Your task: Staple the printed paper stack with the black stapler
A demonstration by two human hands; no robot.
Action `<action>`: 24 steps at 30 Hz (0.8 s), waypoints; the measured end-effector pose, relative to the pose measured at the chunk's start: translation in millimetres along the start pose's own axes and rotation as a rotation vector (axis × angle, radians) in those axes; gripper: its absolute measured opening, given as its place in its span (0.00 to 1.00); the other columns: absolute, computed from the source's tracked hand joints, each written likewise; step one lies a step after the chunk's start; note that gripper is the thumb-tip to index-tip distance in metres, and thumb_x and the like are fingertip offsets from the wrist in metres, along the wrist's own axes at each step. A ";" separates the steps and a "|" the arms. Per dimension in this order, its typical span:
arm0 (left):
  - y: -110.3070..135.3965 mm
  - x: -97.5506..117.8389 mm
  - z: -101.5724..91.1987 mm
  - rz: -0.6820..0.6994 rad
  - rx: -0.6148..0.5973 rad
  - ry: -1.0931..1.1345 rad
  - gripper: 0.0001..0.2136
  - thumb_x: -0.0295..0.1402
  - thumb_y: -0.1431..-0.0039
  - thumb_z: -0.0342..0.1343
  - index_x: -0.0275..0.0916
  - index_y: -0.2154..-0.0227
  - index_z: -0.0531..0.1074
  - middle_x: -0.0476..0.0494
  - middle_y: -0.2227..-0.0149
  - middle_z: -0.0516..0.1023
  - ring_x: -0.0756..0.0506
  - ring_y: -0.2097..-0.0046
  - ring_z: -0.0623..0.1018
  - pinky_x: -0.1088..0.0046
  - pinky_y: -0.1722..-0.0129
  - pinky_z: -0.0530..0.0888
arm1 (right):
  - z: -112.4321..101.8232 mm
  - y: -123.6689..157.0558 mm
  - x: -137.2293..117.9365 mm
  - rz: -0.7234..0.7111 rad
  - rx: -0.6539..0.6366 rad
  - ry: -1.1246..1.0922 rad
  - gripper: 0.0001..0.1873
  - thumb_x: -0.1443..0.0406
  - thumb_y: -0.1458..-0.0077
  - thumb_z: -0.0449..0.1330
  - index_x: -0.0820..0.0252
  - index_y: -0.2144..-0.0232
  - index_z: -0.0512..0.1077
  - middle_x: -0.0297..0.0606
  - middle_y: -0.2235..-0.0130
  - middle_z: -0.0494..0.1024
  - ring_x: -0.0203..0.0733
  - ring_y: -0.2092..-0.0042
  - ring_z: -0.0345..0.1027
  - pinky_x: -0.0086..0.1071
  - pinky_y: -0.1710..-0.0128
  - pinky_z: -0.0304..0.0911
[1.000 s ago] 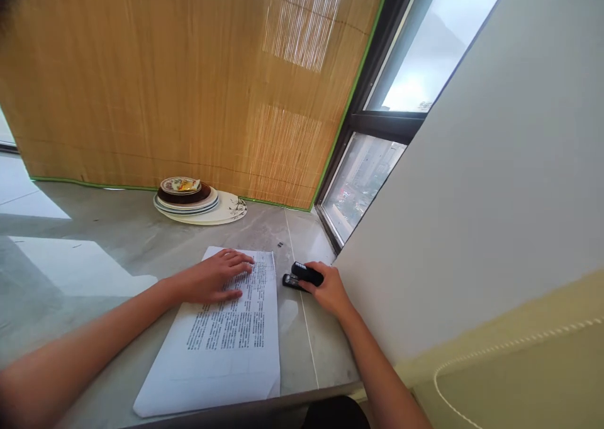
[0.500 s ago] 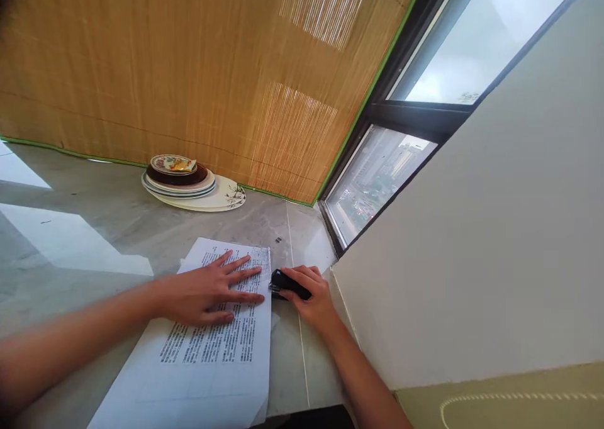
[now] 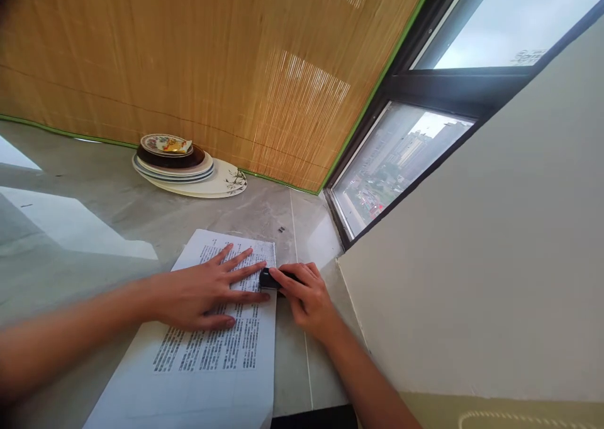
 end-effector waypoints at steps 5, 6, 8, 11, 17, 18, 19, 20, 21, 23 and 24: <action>0.5 -0.1 1.0 -0.005 0.001 0.017 0.30 0.47 0.34 0.55 0.66 0.31 0.54 0.50 0.24 0.38 0.21 0.27 0.45 0.26 0.35 0.45 | 2.3 -2.0 -3.8 0.005 0.006 0.066 0.31 0.73 0.35 0.54 0.42 0.34 0.64 0.39 0.47 0.76 0.46 0.51 0.71 0.44 0.54 0.64; 0.5 -0.2 1.1 -0.007 0.000 0.018 0.30 0.47 0.35 0.55 0.66 0.32 0.54 0.50 0.24 0.38 0.21 0.27 0.45 0.26 0.35 0.45 | 2.8 -2.4 -4.4 0.007 0.006 0.073 0.31 0.73 0.35 0.54 0.42 0.35 0.64 0.39 0.47 0.76 0.46 0.51 0.71 0.44 0.54 0.64; 0.5 -0.2 2.0 -0.015 -0.011 0.014 0.30 0.48 0.34 0.55 0.66 0.31 0.54 0.49 0.24 0.38 0.21 0.27 0.45 0.25 0.35 0.45 | 3.7 -2.8 -5.2 0.009 0.005 0.083 0.30 0.73 0.34 0.53 0.42 0.35 0.64 0.39 0.47 0.76 0.46 0.50 0.71 0.44 0.54 0.63; 0.8 -0.1 2.7 -0.016 -0.015 0.009 0.30 0.48 0.34 0.54 0.66 0.31 0.54 0.49 0.24 0.40 0.21 0.27 0.45 0.25 0.35 0.45 | 4.6 -2.5 -5.1 0.009 -0.003 0.094 0.31 0.73 0.34 0.53 0.41 0.35 0.64 0.39 0.47 0.76 0.45 0.51 0.71 0.44 0.54 0.62; 2.2 -2.2 1.4 -0.009 0.057 0.047 0.30 0.49 0.36 0.57 0.66 0.32 0.57 0.52 0.25 0.44 0.23 0.27 0.46 0.30 0.32 0.44 | 8.0 -4.1 -4.7 0.040 -0.064 0.181 0.34 0.75 0.38 0.53 0.38 0.35 0.65 0.38 0.47 0.77 0.46 0.54 0.71 0.45 0.56 0.60; 2.2 -2.6 1.6 -0.012 0.061 0.053 0.30 0.48 0.36 0.57 0.66 0.33 0.58 0.52 0.25 0.45 0.24 0.27 0.46 0.30 0.32 0.44 | 9.4 -5.0 -6.1 0.038 -0.079 0.208 0.35 0.75 0.40 0.53 0.38 0.35 0.65 0.37 0.47 0.78 0.47 0.54 0.70 0.46 0.56 0.60; 2.2 -2.8 1.7 -0.013 0.065 0.057 0.30 0.48 0.37 0.58 0.66 0.33 0.59 0.52 0.25 0.45 0.24 0.27 0.46 0.31 0.32 0.44 | 11.1 -5.8 -7.9 0.036 -0.095 0.240 0.37 0.76 0.41 0.54 0.39 0.36 0.65 0.37 0.47 0.78 0.47 0.55 0.70 0.46 0.56 0.59; 2.2 -2.9 1.8 -0.012 0.066 0.057 0.30 0.48 0.37 0.58 0.66 0.33 0.59 0.52 0.25 0.45 0.24 0.27 0.46 0.31 0.32 0.44 | 12.9 -6.6 -9.8 0.033 -0.109 0.272 0.38 0.77 0.43 0.54 0.39 0.36 0.66 0.37 0.47 0.78 0.48 0.55 0.70 0.46 0.56 0.58; 2.2 -2.7 1.9 -0.010 0.066 0.053 0.30 0.48 0.37 0.59 0.66 0.33 0.59 0.52 0.25 0.45 0.23 0.27 0.47 0.30 0.32 0.44 | 14.5 -7.2 -12.0 0.027 -0.118 0.300 0.38 0.77 0.45 0.55 0.40 0.36 0.66 0.37 0.47 0.78 0.48 0.55 0.70 0.47 0.56 0.58; 2.2 -2.3 1.7 -0.003 0.066 0.037 0.30 0.48 0.37 0.58 0.65 0.33 0.59 0.51 0.25 0.44 0.23 0.27 0.47 0.30 0.32 0.45 | 16.4 -7.9 -15.2 0.024 -0.119 0.331 0.38 0.77 0.46 0.55 0.42 0.37 0.67 0.38 0.46 0.78 0.50 0.54 0.70 0.48 0.55 0.58; 2.3 -2.0 1.3 0.002 0.065 0.026 0.30 0.48 0.36 0.58 0.65 0.33 0.58 0.50 0.25 0.43 0.23 0.27 0.47 0.29 0.33 0.46 | 16.1 -8.1 -15.7 0.029 -0.107 0.325 0.37 0.76 0.45 0.56 0.43 0.36 0.67 0.39 0.46 0.77 0.50 0.54 0.70 0.48 0.54 0.58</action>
Point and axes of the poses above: each hand's wrist, its own y-axis away from the middle knuckle, its own z-axis out of the palm, x = y × z, the point moved 8 cm from there along -y, towards the middle knuckle
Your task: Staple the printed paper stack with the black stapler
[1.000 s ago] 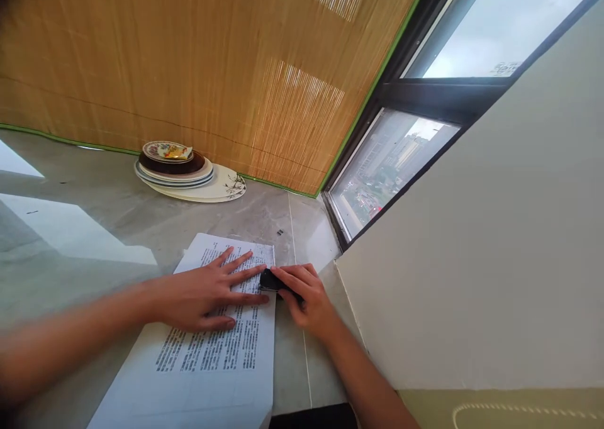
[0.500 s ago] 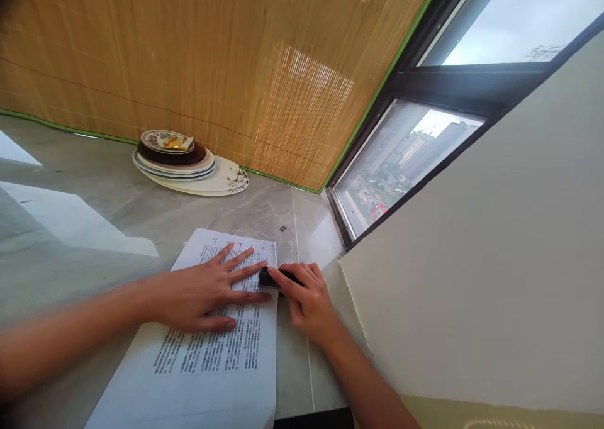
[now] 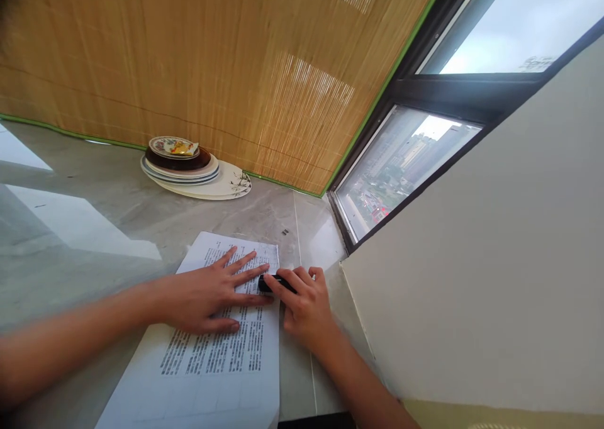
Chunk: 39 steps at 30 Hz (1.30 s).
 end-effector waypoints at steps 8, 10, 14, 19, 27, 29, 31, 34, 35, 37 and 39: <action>2.2 -5.2 -2.8 -0.031 -0.075 -0.065 0.29 0.50 0.34 0.53 0.67 0.32 0.54 0.49 0.24 0.38 0.21 0.27 0.47 0.27 0.35 0.46 | -6.2 1.4 37.3 0.187 0.188 -0.088 0.26 0.70 0.37 0.58 0.49 0.38 0.67 0.41 0.52 0.78 0.49 0.53 0.71 0.45 0.52 0.63; 3.1 -7.6 -4.3 -0.032 -0.085 -0.087 0.29 0.53 0.34 0.52 0.67 0.32 0.55 0.48 0.24 0.40 0.22 0.27 0.48 0.29 0.34 0.47 | -7.9 5.1 54.4 0.296 0.252 -0.070 0.25 0.69 0.38 0.59 0.51 0.40 0.69 0.41 0.54 0.78 0.49 0.54 0.71 0.45 0.53 0.64; 3.2 -22.7 -27.8 -0.058 0.070 -0.093 0.24 0.51 0.31 0.50 0.57 0.35 0.65 0.42 0.29 0.60 0.29 0.30 0.61 0.42 0.34 0.56 | -23.3 10.2 63.5 0.452 0.427 -0.081 0.21 0.66 0.38 0.58 0.54 0.42 0.70 0.42 0.55 0.76 0.50 0.54 0.71 0.44 0.53 0.68; 27.9 -81.5 -86.1 -0.330 0.613 0.000 0.20 0.43 0.28 0.42 0.41 0.60 0.78 0.39 0.55 0.81 0.40 0.51 0.78 0.60 0.45 0.70 | -27.5 -20.2 -13.3 0.425 0.448 -0.291 0.21 0.68 0.43 0.61 0.53 0.47 0.70 0.41 0.54 0.76 0.49 0.52 0.72 0.43 0.50 0.69; 58.2 -122.3 -91.1 -0.514 0.751 0.130 0.21 0.47 0.31 0.41 0.41 0.67 0.75 0.43 0.63 0.81 0.41 0.59 0.77 0.67 0.55 0.72 | 31.0 -54.2 -94.9 0.461 0.169 -0.447 0.27 0.72 0.51 0.62 0.50 0.49 0.68 0.38 0.53 0.76 0.49 0.53 0.73 0.43 0.51 0.70; 56.7 -121.8 -89.4 -0.508 0.745 0.145 0.21 0.47 0.31 0.41 0.42 0.68 0.74 0.42 0.63 0.81 0.41 0.59 0.77 0.66 0.54 0.71 | 25.1 -41.9 -81.6 0.481 0.204 -0.442 0.26 0.73 0.51 0.62 0.50 0.50 0.69 0.38 0.53 0.76 0.49 0.52 0.73 0.42 0.50 0.70; 53.7 -121.8 -89.3 -0.500 0.746 0.154 0.20 0.47 0.31 0.41 0.42 0.69 0.73 0.42 0.64 0.80 0.41 0.59 0.76 0.65 0.54 0.71 | 16.7 -30.2 -63.1 0.506 0.214 -0.462 0.25 0.70 0.52 0.66 0.50 0.51 0.70 0.37 0.55 0.77 0.47 0.56 0.74 0.39 0.55 0.70; 50.4 -124.2 -90.6 -0.501 0.751 0.165 0.20 0.46 0.32 0.41 0.41 0.69 0.73 0.43 0.64 0.80 0.41 0.60 0.76 0.65 0.55 0.70 | 8.6 -27.8 -31.4 0.516 0.167 -0.530 0.16 0.59 0.47 0.68 0.52 0.56 0.74 0.35 0.61 0.78 0.41 0.65 0.72 0.33 0.66 0.69; 50.4 -125.8 -90.9 -0.510 0.753 0.170 0.21 0.46 0.32 0.41 0.41 0.69 0.73 0.43 0.64 0.80 0.41 0.61 0.76 0.66 0.55 0.70 | 6.4 -31.5 -19.5 0.518 0.164 -0.528 0.12 0.55 0.42 0.64 0.54 0.59 0.75 0.35 0.63 0.78 0.41 0.66 0.72 0.33 0.67 0.68; 52.6 -129.6 -91.6 -0.535 0.766 0.181 0.21 0.46 0.32 0.41 0.41 0.69 0.73 0.43 0.65 0.80 0.42 0.62 0.75 0.67 0.58 0.71 | 2.6 -42.2 6.5 0.550 0.200 -0.400 0.18 0.53 0.33 0.53 0.57 0.66 0.75 0.38 0.64 0.77 0.42 0.62 0.73 0.36 0.59 0.69; 56.3 -132.9 -92.5 -0.556 0.792 0.188 0.21 0.47 0.32 0.41 0.41 0.69 0.73 0.44 0.67 0.79 0.43 0.64 0.75 0.68 0.62 0.70 | 9.0 -56.6 27.0 0.573 0.175 -0.194 0.17 0.52 0.34 0.56 0.57 0.60 0.77 0.44 0.53 0.77 0.48 0.49 0.72 0.42 0.45 0.65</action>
Point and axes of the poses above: each hand's wrist, its own y-axis away from the middle knuckle, its own z-axis out of the palm, x = y × z, the point moved 8 cm from there along -y, towards the middle knuckle
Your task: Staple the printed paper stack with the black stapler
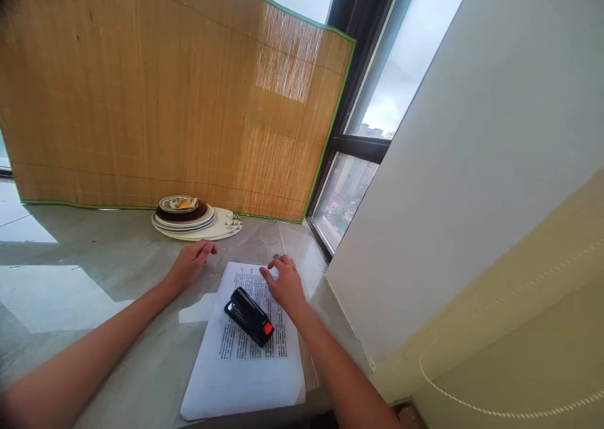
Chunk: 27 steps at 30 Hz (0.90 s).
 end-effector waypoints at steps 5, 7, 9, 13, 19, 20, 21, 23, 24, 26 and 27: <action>0.6 -7.9 -5.0 -0.059 0.069 0.085 0.20 0.46 0.33 0.43 0.40 0.71 0.73 0.48 0.74 0.75 0.46 0.72 0.72 0.70 0.70 0.66 | 50.9 -25.8 21.9 0.068 -0.199 0.255 0.36 0.48 0.33 0.51 0.66 0.33 0.60 0.55 0.27 0.50 0.57 0.26 0.39 0.52 0.30 0.39; 0.4 -10.3 -5.9 -0.097 0.103 0.134 0.20 0.46 0.33 0.43 0.40 0.72 0.73 0.49 0.77 0.72 0.47 0.74 0.71 0.70 0.72 0.66 | 65.8 -27.6 23.0 0.065 -0.267 0.282 0.37 0.49 0.30 0.45 0.69 0.31 0.55 0.55 0.27 0.48 0.56 0.25 0.35 0.53 0.29 0.32; -0.3 -12.3 -8.4 -0.132 0.150 0.166 0.20 0.45 0.34 0.44 0.40 0.72 0.73 0.50 0.79 0.70 0.47 0.76 0.70 0.71 0.73 0.65 | 77.2 -29.7 15.8 0.040 -0.299 0.292 0.36 0.51 0.29 0.43 0.71 0.30 0.52 0.55 0.27 0.48 0.55 0.25 0.35 0.52 0.28 0.29; -3.4 -17.8 -21.6 -0.181 0.237 0.263 0.19 0.46 0.34 0.45 0.40 0.73 0.72 0.51 0.80 0.68 0.48 0.77 0.69 0.72 0.75 0.65 | 111.3 -36.4 -33.8 -0.080 -0.321 0.238 0.36 0.52 0.29 0.43 0.72 0.30 0.51 0.56 0.27 0.48 0.54 0.25 0.36 0.54 0.28 0.29; -0.4 -42.4 -82.7 -0.197 0.543 0.397 0.17 0.42 0.33 0.46 0.39 0.74 0.69 0.52 0.80 0.65 0.51 0.78 0.64 0.74 0.78 0.60 | 168.1 -47.4 -142.9 -0.222 -0.246 0.096 0.33 0.54 0.30 0.47 0.71 0.32 0.55 0.58 0.28 0.52 0.58 0.26 0.41 0.65 0.31 0.33; 1.6 -48.1 -93.4 -0.207 0.594 0.418 0.16 0.42 0.34 0.47 0.39 0.74 0.69 0.53 0.80 0.64 0.51 0.78 0.63 0.74 0.79 0.60 | 171.4 -47.7 -158.5 -0.279 -0.240 0.064 0.31 0.56 0.30 0.48 0.67 0.32 0.56 0.54 0.28 0.53 0.57 0.26 0.40 0.67 0.31 0.33; 3.7 -53.3 -102.8 -0.218 0.641 0.435 0.16 0.42 0.34 0.47 0.39 0.74 0.68 0.53 0.80 0.64 0.51 0.79 0.62 0.74 0.79 0.59 | 173.4 -46.3 -172.5 -0.356 -0.254 0.026 0.28 0.58 0.30 0.48 0.62 0.33 0.57 0.50 0.28 0.54 0.55 0.26 0.40 0.67 0.31 0.34; 6.7 -61.1 -115.9 -0.233 0.702 0.475 0.16 0.41 0.34 0.46 0.39 0.74 0.67 0.54 0.80 0.63 0.51 0.79 0.61 0.74 0.80 0.58 | 174.7 -36.4 -193.9 -0.562 -0.352 -0.051 0.25 0.63 0.30 0.50 0.54 0.34 0.59 0.42 0.28 0.57 0.47 0.26 0.43 0.60 0.30 0.41; 7.6 -63.4 -119.7 -0.236 0.723 0.495 0.16 0.41 0.34 0.46 0.39 0.74 0.67 0.54 0.80 0.63 0.51 0.79 0.60 0.74 0.80 0.58 | 173.9 -28.5 -199.6 -0.665 -0.421 -0.081 0.24 0.64 0.30 0.50 0.52 0.34 0.60 0.39 0.29 0.58 0.45 0.27 0.45 0.56 0.30 0.43; 7.9 -65.4 -121.8 -0.230 0.742 0.536 0.15 0.42 0.35 0.47 0.39 0.75 0.66 0.54 0.80 0.63 0.52 0.80 0.59 0.74 0.81 0.57 | 168.4 -13.7 -198.5 -0.797 -0.533 -0.115 0.23 0.64 0.29 0.51 0.50 0.35 0.62 0.36 0.30 0.60 0.42 0.28 0.49 0.53 0.29 0.44; 7.0 -65.3 -120.3 -0.224 0.735 0.550 0.15 0.42 0.35 0.48 0.39 0.75 0.66 0.53 0.79 0.63 0.52 0.80 0.59 0.74 0.81 0.56 | 163.8 -8.8 -192.8 -0.818 -0.561 -0.122 0.22 0.63 0.28 0.50 0.50 0.35 0.62 0.36 0.30 0.61 0.42 0.28 0.49 0.53 0.29 0.43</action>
Point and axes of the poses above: each hand's wrist, its own y-axis away from the middle knuckle, its own z-axis out of the palm, x = y × z, the point moved 8 cm from there along -y, towards the middle knuckle
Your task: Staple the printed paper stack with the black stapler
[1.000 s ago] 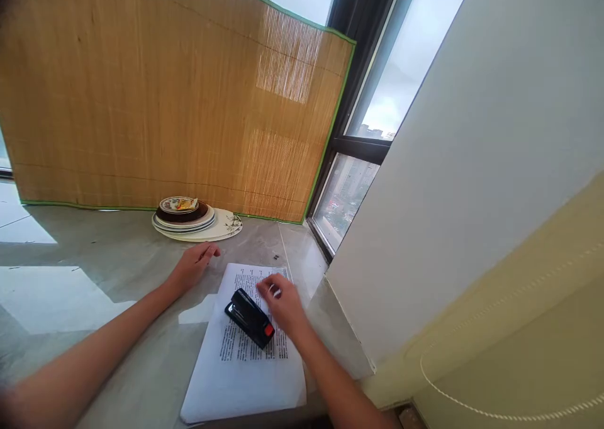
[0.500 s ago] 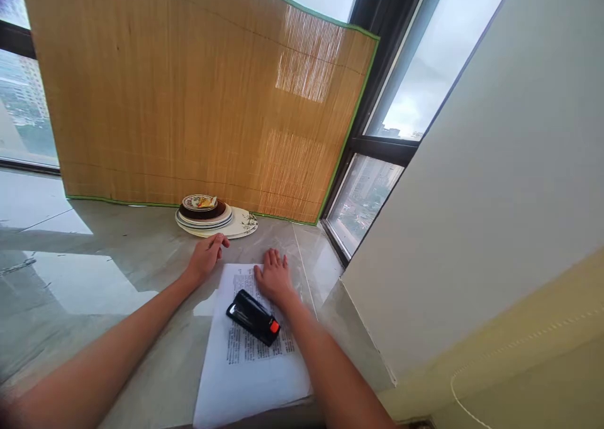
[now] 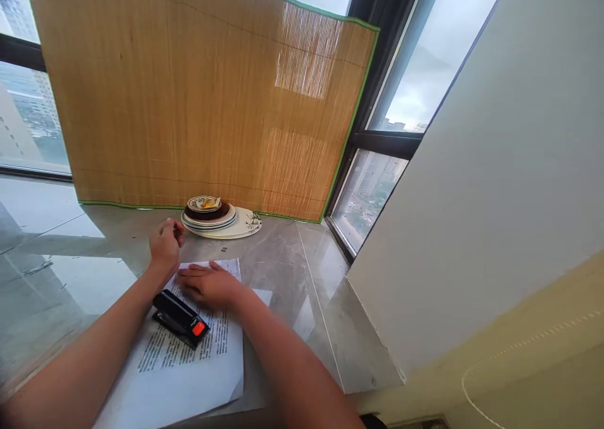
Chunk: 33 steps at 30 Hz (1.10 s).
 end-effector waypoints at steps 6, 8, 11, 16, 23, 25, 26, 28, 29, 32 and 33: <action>16.4 -11.0 35.8 0.010 -0.304 -0.213 0.18 0.44 0.36 0.48 0.39 0.78 0.69 0.53 0.82 0.64 0.51 0.80 0.63 0.75 0.80 0.59 | -24.1 76.5 27.3 0.132 0.028 -0.011 0.23 0.61 0.27 0.48 0.48 0.33 0.61 0.36 0.30 0.62 0.43 0.28 0.50 0.53 0.29 0.42; 31.1 -12.8 55.4 0.066 -0.495 -0.349 0.20 0.45 0.36 0.48 0.39 0.78 0.70 0.52 0.83 0.65 0.50 0.79 0.65 0.75 0.78 0.61 | -35.6 106.1 39.1 0.191 0.038 -0.010 0.23 0.61 0.27 0.48 0.48 0.33 0.61 0.36 0.30 0.62 0.43 0.28 0.50 0.51 0.29 0.42; 64.9 -11.1 86.3 0.232 -0.811 -0.500 0.18 0.44 0.36 0.50 0.38 0.76 0.73 0.49 0.77 0.73 0.48 0.73 0.71 0.73 0.70 0.67 | -50.3 138.1 51.1 0.250 0.059 -0.013 0.23 0.61 0.27 0.47 0.48 0.33 0.62 0.37 0.30 0.62 0.43 0.28 0.49 0.51 0.29 0.41; 117.5 -14.5 114.3 0.421 -1.207 -0.530 0.12 0.38 0.33 0.53 0.41 0.58 0.80 0.43 0.57 0.82 0.43 0.54 0.78 0.67 0.50 0.72 | -57.6 142.9 54.0 0.222 0.121 -0.029 0.21 0.63 0.28 0.51 0.47 0.36 0.66 0.38 0.33 0.67 0.45 0.30 0.55 0.52 0.30 0.44; 122.1 -24.2 111.8 0.553 -1.203 -0.629 0.10 0.33 0.34 0.56 0.44 0.59 0.82 0.42 0.56 0.81 0.43 0.52 0.76 0.65 0.47 0.70 | -76.3 149.0 72.2 0.201 0.417 -0.112 0.14 0.64 0.34 0.59 0.54 0.48 0.76 0.41 0.48 0.80 0.43 0.44 0.69 0.39 0.40 0.59; 121.6 -24.0 111.1 0.575 -1.176 -0.672 0.09 0.32 0.34 0.56 0.44 0.60 0.83 0.42 0.58 0.79 0.43 0.53 0.75 0.66 0.49 0.70 | -88.4 158.6 84.8 0.309 0.551 -0.132 0.09 0.64 0.35 0.59 0.56 0.57 0.79 0.39 0.57 0.82 0.42 0.52 0.71 0.38 0.44 0.61; 121.9 -23.7 111.2 0.577 -1.169 -0.695 0.10 0.32 0.34 0.56 0.44 0.59 0.83 0.43 0.60 0.79 0.43 0.54 0.75 0.66 0.51 0.70 | -93.1 162.9 90.0 0.375 0.601 -0.149 0.08 0.64 0.35 0.59 0.58 0.61 0.79 0.38 0.61 0.81 0.41 0.56 0.70 0.37 0.46 0.60; 124.1 -22.0 112.1 0.567 -1.169 -0.738 0.10 0.32 0.34 0.55 0.43 0.59 0.83 0.43 0.62 0.78 0.43 0.55 0.75 0.67 0.53 0.70 | -98.6 167.9 93.0 0.479 0.658 -0.195 0.12 0.63 0.35 0.58 0.60 0.70 0.77 0.35 0.69 0.78 0.38 0.64 0.68 0.35 0.51 0.61; 125.7 -20.6 112.3 0.560 -1.166 -0.758 0.11 0.32 0.34 0.54 0.43 0.59 0.82 0.43 0.62 0.78 0.43 0.56 0.75 0.67 0.54 0.70 | -98.6 168.1 89.3 0.503 0.660 -0.227 0.15 0.62 0.34 0.57 0.60 0.73 0.75 0.33 0.72 0.76 0.37 0.67 0.66 0.33 0.55 0.62; 132.3 -15.4 107.5 0.543 -1.111 -0.807 0.12 0.30 0.34 0.53 0.42 0.59 0.82 0.41 0.61 0.79 0.42 0.54 0.75 0.64 0.51 0.71 | -85.4 162.9 59.0 0.467 0.571 -0.323 0.17 0.56 0.33 0.55 0.60 0.69 0.74 0.32 0.71 0.74 0.36 0.68 0.66 0.29 0.63 0.60; 135.2 -14.7 102.8 0.533 -1.075 -0.818 0.12 0.29 0.35 0.52 0.42 0.58 0.82 0.41 0.59 0.79 0.41 0.53 0.75 0.63 0.49 0.71 | -77.3 162.2 45.9 0.450 0.528 -0.346 0.15 0.53 0.36 0.58 0.59 0.64 0.74 0.32 0.67 0.76 0.37 0.65 0.67 0.29 0.63 0.59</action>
Point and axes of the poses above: each hand's wrist, its own y-axis away from the middle knuckle, its own z-axis out of the palm, x = y × z, the point moved 8 cm from there along -y, towards the middle knuckle
